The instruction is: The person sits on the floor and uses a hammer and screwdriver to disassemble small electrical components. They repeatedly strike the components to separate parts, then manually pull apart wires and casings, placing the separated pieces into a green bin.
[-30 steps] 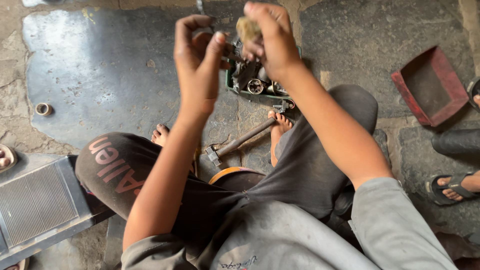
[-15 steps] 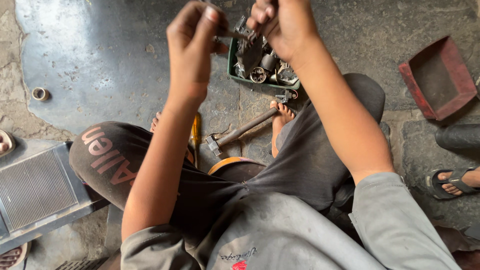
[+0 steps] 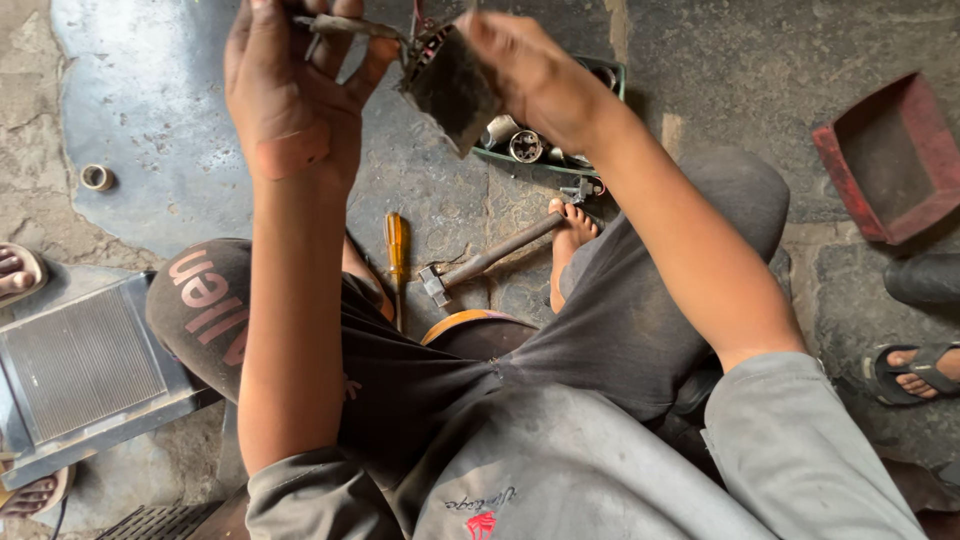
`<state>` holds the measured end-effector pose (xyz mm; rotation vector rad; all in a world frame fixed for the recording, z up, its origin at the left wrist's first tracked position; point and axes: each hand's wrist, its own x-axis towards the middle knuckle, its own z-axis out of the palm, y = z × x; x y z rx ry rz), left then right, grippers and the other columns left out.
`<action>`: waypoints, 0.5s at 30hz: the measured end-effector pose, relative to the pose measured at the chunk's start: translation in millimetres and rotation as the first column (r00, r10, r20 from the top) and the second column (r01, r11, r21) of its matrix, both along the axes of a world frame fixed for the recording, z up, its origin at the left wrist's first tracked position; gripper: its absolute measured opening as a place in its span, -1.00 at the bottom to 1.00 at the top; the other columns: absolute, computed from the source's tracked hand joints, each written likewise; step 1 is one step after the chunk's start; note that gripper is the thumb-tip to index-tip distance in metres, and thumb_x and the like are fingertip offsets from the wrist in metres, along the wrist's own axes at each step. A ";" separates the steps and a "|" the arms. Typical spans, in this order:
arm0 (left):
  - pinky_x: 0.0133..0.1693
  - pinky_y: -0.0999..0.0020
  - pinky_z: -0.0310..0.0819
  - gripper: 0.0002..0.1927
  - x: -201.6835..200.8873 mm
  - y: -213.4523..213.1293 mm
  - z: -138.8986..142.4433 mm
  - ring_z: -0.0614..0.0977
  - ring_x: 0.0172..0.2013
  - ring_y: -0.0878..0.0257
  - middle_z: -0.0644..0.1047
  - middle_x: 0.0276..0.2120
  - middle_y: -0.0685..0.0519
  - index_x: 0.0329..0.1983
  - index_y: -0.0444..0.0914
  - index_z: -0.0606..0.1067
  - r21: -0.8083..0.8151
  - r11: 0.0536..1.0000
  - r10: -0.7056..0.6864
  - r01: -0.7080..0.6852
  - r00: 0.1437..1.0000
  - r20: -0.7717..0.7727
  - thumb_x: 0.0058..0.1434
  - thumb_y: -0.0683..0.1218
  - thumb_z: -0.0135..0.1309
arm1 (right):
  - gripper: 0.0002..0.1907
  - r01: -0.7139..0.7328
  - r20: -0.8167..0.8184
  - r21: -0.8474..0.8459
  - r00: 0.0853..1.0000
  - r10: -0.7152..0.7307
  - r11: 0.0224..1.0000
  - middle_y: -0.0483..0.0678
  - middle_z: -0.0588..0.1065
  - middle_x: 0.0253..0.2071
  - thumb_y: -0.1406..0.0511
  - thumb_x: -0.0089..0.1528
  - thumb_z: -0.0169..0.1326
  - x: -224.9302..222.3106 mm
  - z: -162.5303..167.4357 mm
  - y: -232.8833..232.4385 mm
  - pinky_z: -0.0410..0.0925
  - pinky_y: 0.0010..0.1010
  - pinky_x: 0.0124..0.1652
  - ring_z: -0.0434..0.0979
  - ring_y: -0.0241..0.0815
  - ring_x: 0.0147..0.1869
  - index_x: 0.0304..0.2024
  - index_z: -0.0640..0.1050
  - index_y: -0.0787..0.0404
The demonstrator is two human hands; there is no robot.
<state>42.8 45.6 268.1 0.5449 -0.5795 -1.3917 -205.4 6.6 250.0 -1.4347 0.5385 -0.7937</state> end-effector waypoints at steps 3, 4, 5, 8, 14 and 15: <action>-0.01 -0.05 0.63 -0.71 4.9 -0.4 5.2 0.66 0.04 0.10 0.55 -0.01 -0.02 0.15 -0.22 0.34 -0.015 1.000 0.017 -0.016 0.999 0.031 0.49 0.01 -0.01 | -0.65 0.025 -0.058 -0.072 0.998 -0.029 0.997 -0.10 0.53 -0.17 0.04 0.45 0.10 5.4 13.9 13.6 0.49 -0.42 -0.04 0.58 -0.31 -0.08 -0.01 0.54 0.18; -0.01 -0.03 0.60 -0.71 3.0 -1.0 6.2 0.65 0.04 0.07 0.55 0.01 -0.05 0.18 -0.22 0.34 -0.035 0.999 0.026 -0.024 0.999 0.042 0.51 -0.01 0.01 | -0.67 0.048 -0.051 -0.078 0.997 -0.052 0.996 -0.10 0.55 -0.17 0.06 0.42 0.11 6.3 17.7 14.7 0.52 -0.41 -0.06 0.61 -0.32 -0.10 -0.03 0.54 0.17; -0.01 -0.02 0.58 -0.70 1.1 -0.9 7.1 0.64 0.04 0.05 0.55 0.03 -0.07 0.22 -0.21 0.33 -0.054 0.998 0.035 -0.032 0.998 0.054 0.53 -0.02 0.03 | -0.69 0.072 -0.043 -0.085 0.996 -0.075 0.994 -0.11 0.57 -0.17 0.08 0.39 0.13 7.4 20.5 15.2 0.54 -0.40 -0.07 0.63 -0.32 -0.11 -0.05 0.53 0.17; -0.06 0.07 0.71 -0.66 -15.6 3.7 5.6 0.71 -0.02 0.11 0.59 -0.02 0.01 0.15 -0.05 0.27 -0.027 0.994 0.106 -0.103 0.979 0.172 0.36 0.06 -0.02 | -0.72 0.150 0.057 -0.104 0.988 -0.145 0.983 -0.13 0.59 -0.11 0.11 0.42 0.11 5.8 24.2 15.2 0.57 -0.44 0.04 0.66 -0.34 -0.02 0.00 0.51 0.17; -0.10 0.36 0.63 -0.69 -50.8 15.7 -5.3 0.64 -0.13 0.34 0.62 -0.12 0.05 0.07 -0.36 0.56 -0.176 0.984 0.098 0.005 0.818 0.567 0.48 -0.02 0.21 | -0.81 0.347 0.117 -0.140 0.936 -0.333 0.927 -0.19 0.57 -0.04 0.25 0.54 0.04 -8.6 7.0 19.7 0.41 -0.56 0.05 0.53 -0.43 0.01 0.06 0.53 0.26; -0.12 0.40 0.61 -0.71 -52.5 14.8 -6.0 0.63 -0.16 0.37 0.64 -0.16 0.07 0.04 -0.37 0.56 -0.242 0.970 0.172 -0.016 0.750 0.639 0.47 -0.03 0.21 | -0.82 0.388 0.122 -0.153 0.920 -0.372 0.909 -0.22 0.53 -0.11 0.25 0.55 0.05 -7.5 0.6 19.6 0.36 -0.58 -0.03 0.48 -0.46 -0.06 0.03 0.52 0.25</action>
